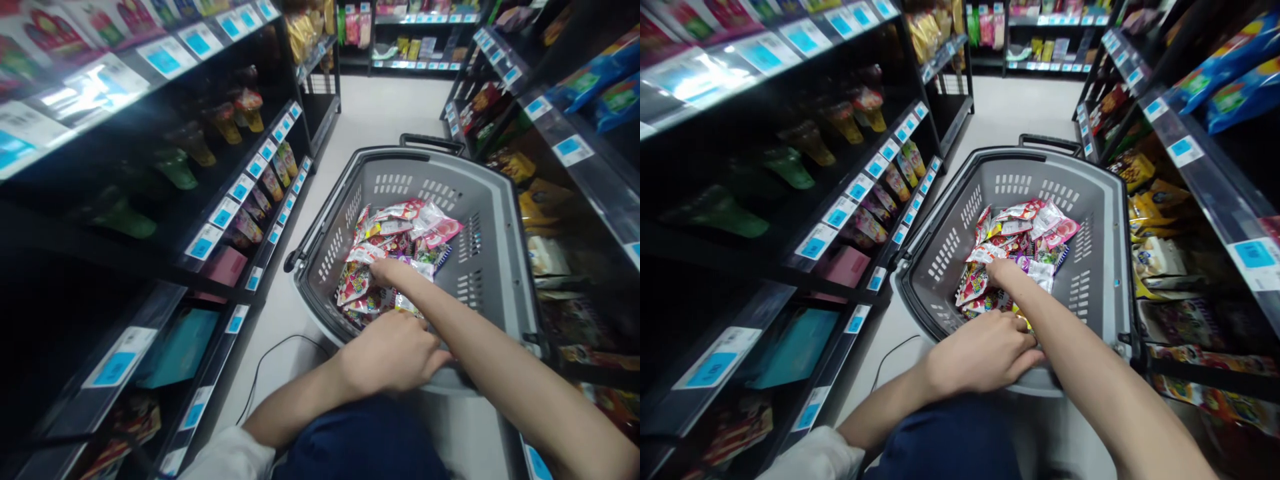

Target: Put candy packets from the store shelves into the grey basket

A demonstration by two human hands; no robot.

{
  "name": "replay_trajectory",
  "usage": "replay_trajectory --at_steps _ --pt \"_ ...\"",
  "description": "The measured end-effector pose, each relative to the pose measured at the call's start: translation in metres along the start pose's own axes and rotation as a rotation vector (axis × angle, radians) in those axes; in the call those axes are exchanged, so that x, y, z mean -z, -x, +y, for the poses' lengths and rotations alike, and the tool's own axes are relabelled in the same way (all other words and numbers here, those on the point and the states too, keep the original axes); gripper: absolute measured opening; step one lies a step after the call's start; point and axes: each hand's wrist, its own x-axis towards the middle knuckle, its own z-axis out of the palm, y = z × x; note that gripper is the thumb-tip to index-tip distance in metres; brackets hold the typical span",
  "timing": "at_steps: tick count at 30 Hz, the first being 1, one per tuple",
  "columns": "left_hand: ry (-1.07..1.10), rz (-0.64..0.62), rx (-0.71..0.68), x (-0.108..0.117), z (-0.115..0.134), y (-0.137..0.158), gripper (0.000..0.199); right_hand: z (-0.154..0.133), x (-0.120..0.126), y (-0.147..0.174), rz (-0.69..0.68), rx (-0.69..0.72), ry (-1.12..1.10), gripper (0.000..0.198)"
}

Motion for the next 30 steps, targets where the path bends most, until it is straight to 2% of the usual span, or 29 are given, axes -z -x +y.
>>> replay_trajectory --at_steps 3,6,8,12,15,17,21,22,24,27,28,30 --pt "-0.001 -0.006 0.001 -0.002 -0.001 0.0 0.049 0.003 0.003 0.002 -0.017 -0.017 0.016 0.031" --pt "-0.017 -0.007 0.005 -0.003 -0.001 0.0 0.05 0.013 0.012 0.004 0.022 -0.022 0.022 0.033" --pt "-0.018 -0.002 0.006 -0.004 -0.001 -0.001 0.048 0.024 0.02 0.006 0.123 -0.034 0.021 0.036" --pt "-0.031 0.061 0.019 -0.002 -0.001 0.0 0.043 0.045 0.045 0.019 0.419 -0.081 -0.052 0.03" --pt "0.004 0.203 0.109 0.003 -0.001 0.002 0.037 0.053 0.067 0.045 0.568 -0.059 -0.172 0.024" --pt "0.086 0.324 0.174 0.008 -0.003 0.005 0.033 0.055 0.078 0.072 0.644 0.008 -0.253 0.023" --pt "0.181 0.691 0.315 0.016 -0.006 0.009 0.022 0.061 0.085 0.13 0.756 0.2 -0.425 0.031" --pt "0.165 0.793 0.353 0.017 -0.007 0.009 0.026 0.063 0.085 0.142 0.767 0.25 -0.482 0.034" --pt "0.13 0.936 0.401 0.017 -0.008 0.008 0.048 0.067 0.082 0.159 0.762 0.335 -0.603 0.036" --pt "0.186 1.024 0.433 0.017 -0.014 0.006 0.086 0.067 0.081 0.173 0.735 0.405 -0.764 0.042" --pt "0.238 1.058 0.439 0.02 -0.018 0.006 0.093 0.065 0.081 0.176 0.741 0.418 -0.819 0.045" --pt "0.407 1.159 0.417 0.029 -0.027 0.01 0.095 0.059 0.084 0.182 0.778 0.456 -0.947 0.052"
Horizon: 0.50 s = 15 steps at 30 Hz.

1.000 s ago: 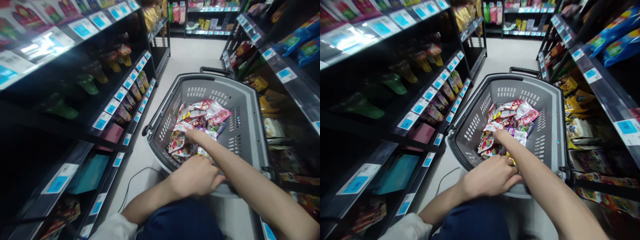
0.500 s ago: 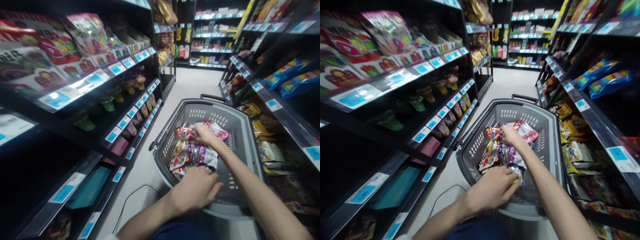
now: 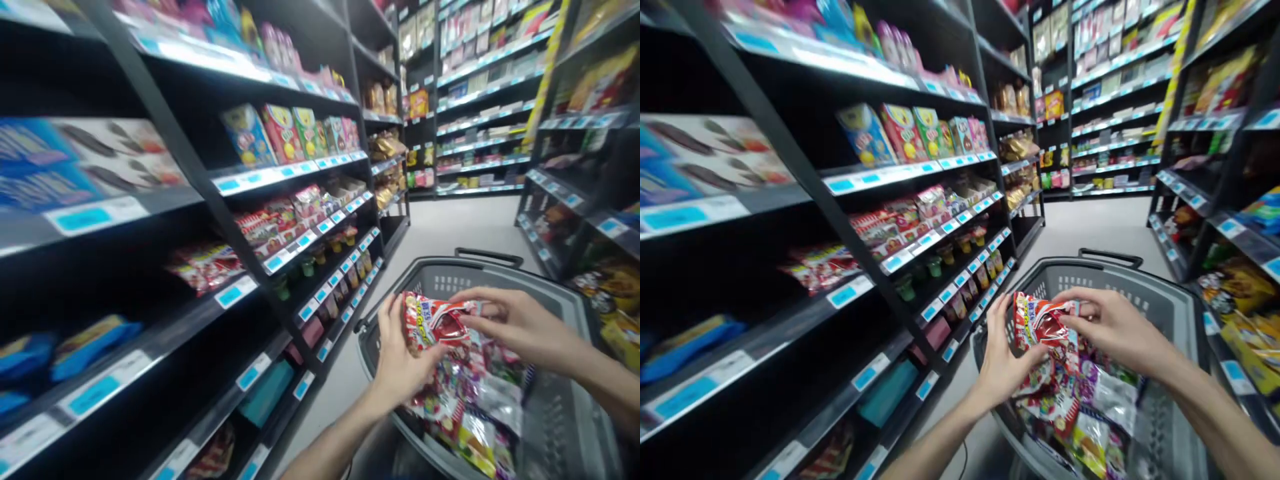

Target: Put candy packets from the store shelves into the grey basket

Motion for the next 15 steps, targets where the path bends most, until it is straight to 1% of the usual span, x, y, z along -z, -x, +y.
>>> replay_trajectory --at_steps 1,2,4,5,6,7,8,10,13,15 --pt "0.114 0.009 0.039 0.006 0.0 -0.007 0.089 -0.005 -0.001 0.001 0.035 0.016 -0.074 0.055" --pt "0.235 -0.018 0.091 0.013 0.001 -0.015 0.082 -0.011 -0.003 0.002 0.067 0.033 -0.147 0.058" --pt "0.429 -0.143 0.22 0.031 0.007 -0.029 0.069 -0.02 -0.007 0.004 0.113 0.069 -0.271 0.063" --pt "0.47 -0.205 0.271 0.04 0.011 -0.036 0.065 -0.024 -0.01 0.004 0.124 0.084 -0.316 0.065" --pt "0.468 -0.242 0.297 0.05 0.015 -0.042 0.063 -0.025 -0.014 0.003 0.129 0.099 -0.347 0.067" --pt "0.43 -0.246 0.296 0.06 0.019 -0.047 0.06 -0.026 -0.018 0.002 0.131 0.114 -0.364 0.069" --pt "0.367 -0.222 0.273 0.07 0.023 -0.051 0.058 -0.025 -0.024 0.0 0.133 0.127 -0.372 0.071" --pt "0.218 -0.135 0.196 0.092 0.03 -0.056 0.053 -0.02 -0.042 -0.006 0.135 0.143 -0.384 0.074" --pt "0.021 -0.039 0.053 0.124 0.041 -0.057 0.049 -0.015 -0.079 -0.015 0.124 0.15 -0.447 0.081" --pt "-0.091 -0.038 -0.008 0.146 0.05 -0.055 0.049 -0.017 -0.107 -0.019 0.078 0.144 -0.545 0.083"
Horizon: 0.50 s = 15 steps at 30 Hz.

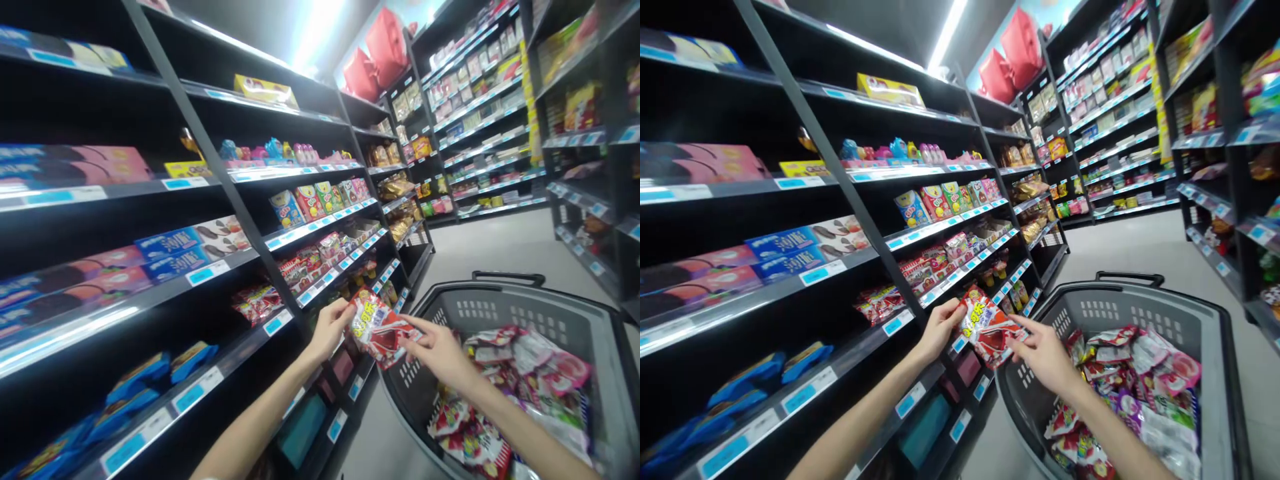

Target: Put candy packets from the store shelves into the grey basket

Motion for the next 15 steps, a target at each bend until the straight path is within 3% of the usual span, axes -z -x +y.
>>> replay_trajectory --at_steps 5,10,15 --pt "-0.26 -0.002 0.018 0.059 0.019 0.011 0.046 0.007 -0.046 0.013 -0.214 -0.092 -0.262 0.072" --pt "-0.527 0.223 0.036 0.135 0.025 0.01 0.041 -0.009 -0.042 0.034 -0.507 -0.216 -0.397 0.048" --pt "-0.918 0.373 0.01 0.212 0.02 0.006 0.038 -0.029 -0.041 0.053 -0.906 -0.231 -0.425 0.053"
